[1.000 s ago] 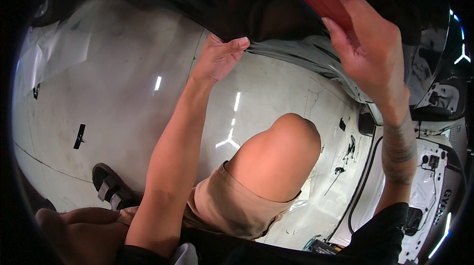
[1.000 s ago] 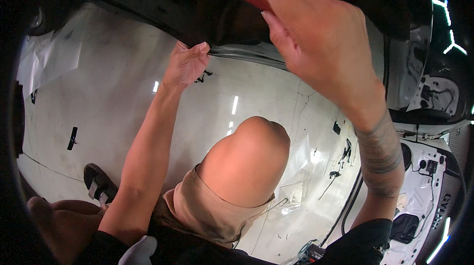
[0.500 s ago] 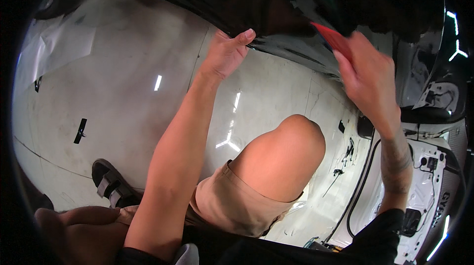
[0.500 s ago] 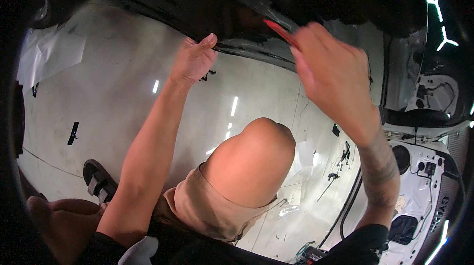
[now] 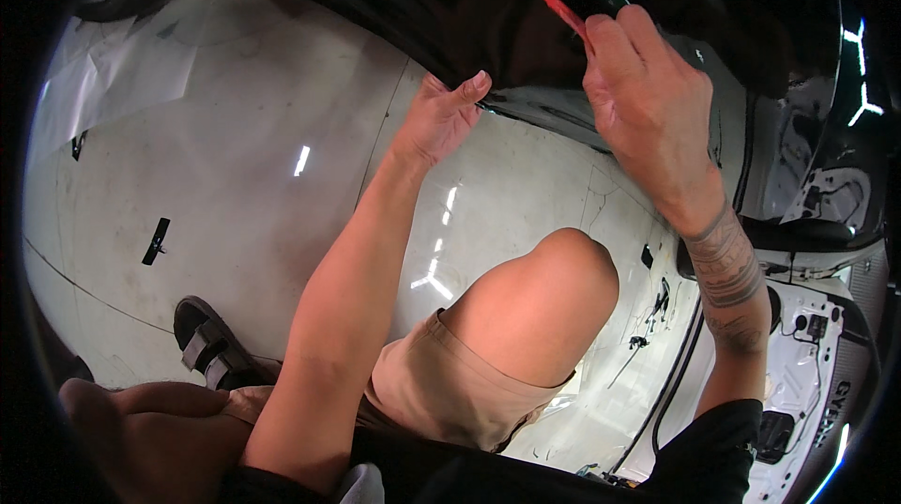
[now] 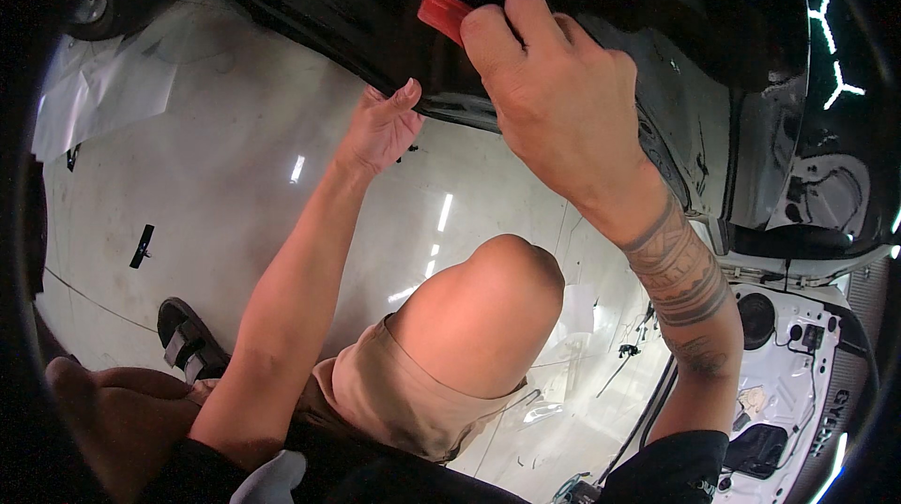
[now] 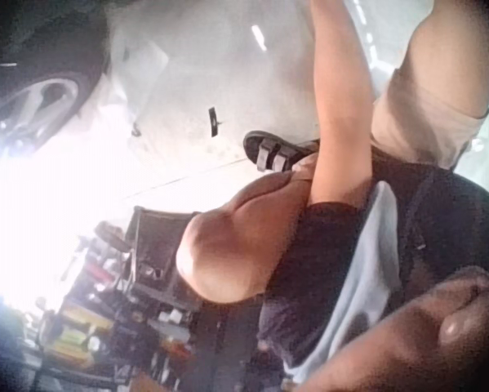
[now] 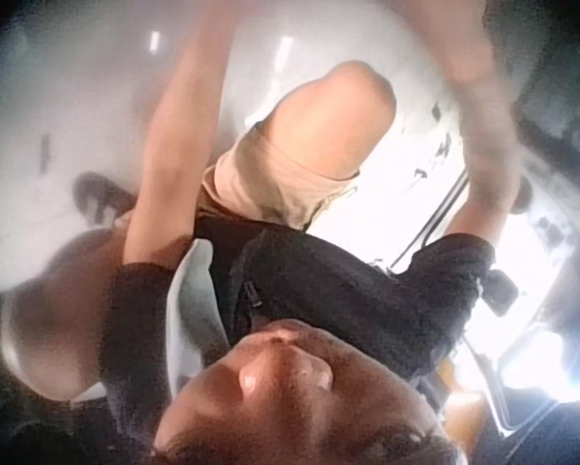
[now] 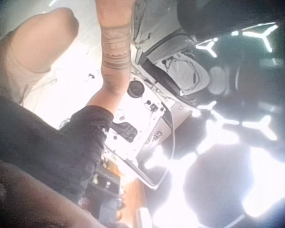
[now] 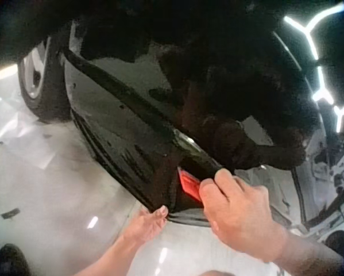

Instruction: The person kneels beside a dark car and uses a red squeegee to apply a black vinyl wrap to the lower side skirt. They smooth the film along the edge, tuck it into seams, and repeatedly press the surface to remove air bubbles.

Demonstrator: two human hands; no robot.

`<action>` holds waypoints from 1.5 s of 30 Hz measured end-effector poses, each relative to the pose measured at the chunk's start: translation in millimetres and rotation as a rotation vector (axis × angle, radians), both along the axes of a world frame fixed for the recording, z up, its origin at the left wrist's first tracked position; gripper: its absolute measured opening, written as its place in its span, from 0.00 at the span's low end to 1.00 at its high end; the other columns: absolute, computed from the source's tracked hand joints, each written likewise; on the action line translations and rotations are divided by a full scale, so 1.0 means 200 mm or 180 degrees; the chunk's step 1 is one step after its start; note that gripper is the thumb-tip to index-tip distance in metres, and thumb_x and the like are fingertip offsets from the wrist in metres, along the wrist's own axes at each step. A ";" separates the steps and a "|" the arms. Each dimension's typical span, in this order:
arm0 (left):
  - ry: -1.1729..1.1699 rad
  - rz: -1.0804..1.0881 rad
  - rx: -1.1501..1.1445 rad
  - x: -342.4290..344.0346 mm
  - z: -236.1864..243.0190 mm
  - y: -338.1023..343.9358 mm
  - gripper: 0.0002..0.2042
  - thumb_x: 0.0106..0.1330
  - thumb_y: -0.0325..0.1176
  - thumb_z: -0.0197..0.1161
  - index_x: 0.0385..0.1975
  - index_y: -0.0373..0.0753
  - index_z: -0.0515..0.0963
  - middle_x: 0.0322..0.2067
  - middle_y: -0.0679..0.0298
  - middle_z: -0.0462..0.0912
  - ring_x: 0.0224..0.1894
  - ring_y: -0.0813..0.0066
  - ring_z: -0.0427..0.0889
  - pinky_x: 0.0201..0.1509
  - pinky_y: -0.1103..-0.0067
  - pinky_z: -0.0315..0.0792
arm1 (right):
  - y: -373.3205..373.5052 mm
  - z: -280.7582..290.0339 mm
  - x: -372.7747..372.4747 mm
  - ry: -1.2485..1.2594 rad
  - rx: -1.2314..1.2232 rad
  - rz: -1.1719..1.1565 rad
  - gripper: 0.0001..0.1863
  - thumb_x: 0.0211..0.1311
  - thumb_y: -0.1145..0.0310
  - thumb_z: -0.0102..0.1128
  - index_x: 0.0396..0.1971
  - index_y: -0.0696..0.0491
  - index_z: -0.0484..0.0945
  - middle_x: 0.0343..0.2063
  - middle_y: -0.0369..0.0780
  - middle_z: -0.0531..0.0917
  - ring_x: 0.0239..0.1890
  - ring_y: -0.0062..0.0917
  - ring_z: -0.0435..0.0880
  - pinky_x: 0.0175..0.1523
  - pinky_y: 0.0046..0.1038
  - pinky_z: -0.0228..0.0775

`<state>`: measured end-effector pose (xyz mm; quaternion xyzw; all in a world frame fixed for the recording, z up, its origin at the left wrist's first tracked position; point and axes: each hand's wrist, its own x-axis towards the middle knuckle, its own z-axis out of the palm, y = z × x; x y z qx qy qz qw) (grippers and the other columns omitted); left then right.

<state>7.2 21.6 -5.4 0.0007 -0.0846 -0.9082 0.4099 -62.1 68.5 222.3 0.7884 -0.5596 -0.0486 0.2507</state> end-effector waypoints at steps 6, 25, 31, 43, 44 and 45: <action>-0.0092 -0.0140 0.0085 0.02 -0.01 -0.01 0.12 0.62 0.24 0.65 0.42 0.48 0.75 0.36 0.80 0.77 0.38 0.91 0.74 0.47 0.88 0.66 | 0.06 0.13 -0.03 -0.0067 0.0933 -0.0385 0.11 0.53 0.74 0.61 0.36 0.51 0.72 0.32 0.39 0.75 0.27 0.36 0.81 0.28 0.33 0.73; 0.0211 -0.0027 0.0114 0.02 -0.02 0.01 0.13 0.63 0.26 0.66 0.45 0.46 0.76 0.40 0.79 0.79 0.43 0.90 0.74 0.51 0.87 0.65 | -0.01 0.24 0.10 -0.0767 0.0322 -0.0137 0.10 0.55 0.76 0.60 0.38 0.53 0.72 0.31 0.42 0.77 0.29 0.36 0.81 0.28 0.35 0.70; 0.0229 -0.0122 0.0041 0.02 0.01 0.03 0.12 0.62 0.27 0.66 0.44 0.49 0.76 0.38 0.81 0.79 0.43 0.90 0.74 0.49 0.87 0.65 | -0.05 0.06 0.05 0.0413 0.0511 0.0013 0.11 0.52 0.76 0.57 0.36 0.51 0.70 0.31 0.39 0.72 0.29 0.33 0.81 0.28 0.34 0.72; 0.0223 -0.0174 0.0264 0.00 -0.06 0.03 0.09 0.61 0.30 0.68 0.37 0.47 0.75 0.34 0.79 0.79 0.40 0.92 0.73 0.45 0.87 0.63 | -0.15 0.00 0.12 0.0295 0.0335 0.0161 0.08 0.56 0.75 0.57 0.36 0.51 0.70 0.30 0.42 0.76 0.29 0.39 0.79 0.29 0.34 0.72; 0.0202 -0.0187 0.0268 0.00 -0.05 0.04 0.10 0.61 0.31 0.69 0.36 0.47 0.74 0.33 0.80 0.78 0.39 0.92 0.72 0.45 0.87 0.63 | -0.11 -0.02 0.11 0.0288 0.0430 0.0001 0.06 0.58 0.74 0.56 0.35 0.52 0.70 0.30 0.42 0.76 0.29 0.40 0.80 0.29 0.35 0.72; 0.0004 -0.0248 0.0454 -0.01 -0.04 0.05 0.11 0.61 0.33 0.70 0.35 0.47 0.71 0.32 0.80 0.78 0.37 0.93 0.70 0.44 0.87 0.62 | -0.10 0.00 0.10 0.0108 0.0577 -0.0042 0.06 0.58 0.74 0.56 0.35 0.52 0.70 0.30 0.42 0.77 0.29 0.41 0.80 0.29 0.35 0.72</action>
